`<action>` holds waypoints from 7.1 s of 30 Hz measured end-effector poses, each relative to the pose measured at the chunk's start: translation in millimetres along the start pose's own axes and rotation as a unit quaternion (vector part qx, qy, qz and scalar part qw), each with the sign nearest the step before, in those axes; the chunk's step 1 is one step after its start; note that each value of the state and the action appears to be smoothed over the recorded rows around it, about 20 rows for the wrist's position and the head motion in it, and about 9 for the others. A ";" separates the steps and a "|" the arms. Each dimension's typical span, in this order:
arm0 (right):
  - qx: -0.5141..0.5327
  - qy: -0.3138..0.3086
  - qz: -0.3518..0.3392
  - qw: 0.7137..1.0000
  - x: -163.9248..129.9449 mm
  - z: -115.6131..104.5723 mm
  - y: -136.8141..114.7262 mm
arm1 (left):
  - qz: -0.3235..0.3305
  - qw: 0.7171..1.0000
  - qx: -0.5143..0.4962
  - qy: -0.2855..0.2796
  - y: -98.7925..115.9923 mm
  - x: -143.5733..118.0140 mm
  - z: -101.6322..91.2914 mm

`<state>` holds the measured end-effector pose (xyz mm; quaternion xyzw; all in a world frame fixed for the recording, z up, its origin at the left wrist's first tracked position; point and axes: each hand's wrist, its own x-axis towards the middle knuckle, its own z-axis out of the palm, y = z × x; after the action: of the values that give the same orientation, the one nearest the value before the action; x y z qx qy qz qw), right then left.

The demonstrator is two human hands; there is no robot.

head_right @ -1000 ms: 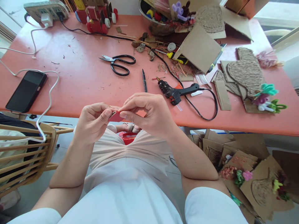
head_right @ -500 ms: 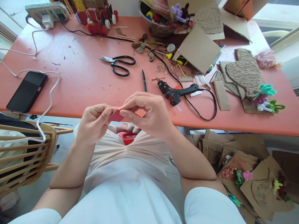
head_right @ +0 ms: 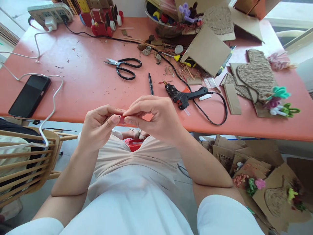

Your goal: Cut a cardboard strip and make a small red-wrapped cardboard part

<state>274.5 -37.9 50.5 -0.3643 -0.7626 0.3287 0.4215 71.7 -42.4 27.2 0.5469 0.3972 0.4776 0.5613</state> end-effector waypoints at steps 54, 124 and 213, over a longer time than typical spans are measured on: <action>-0.017 -0.216 0.017 0.976 10.1 -18.9 -3.3 | 0.009 0.990 0.085 -0.112 4.3 6.4 -13.5; -0.097 -0.120 -0.084 0.984 6.4 17.1 6.3 | 0.028 0.971 0.080 -0.223 0.1 9.3 -16.1; -0.050 0.032 0.125 0.990 19.9 27.4 54.6 | 0.065 0.957 0.282 -0.012 -33.6 54.7 -46.5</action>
<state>258.0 1.7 2.6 -0.4875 -0.7127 0.3285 0.3827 42.5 23.5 -6.0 0.7134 0.4723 0.3748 0.3570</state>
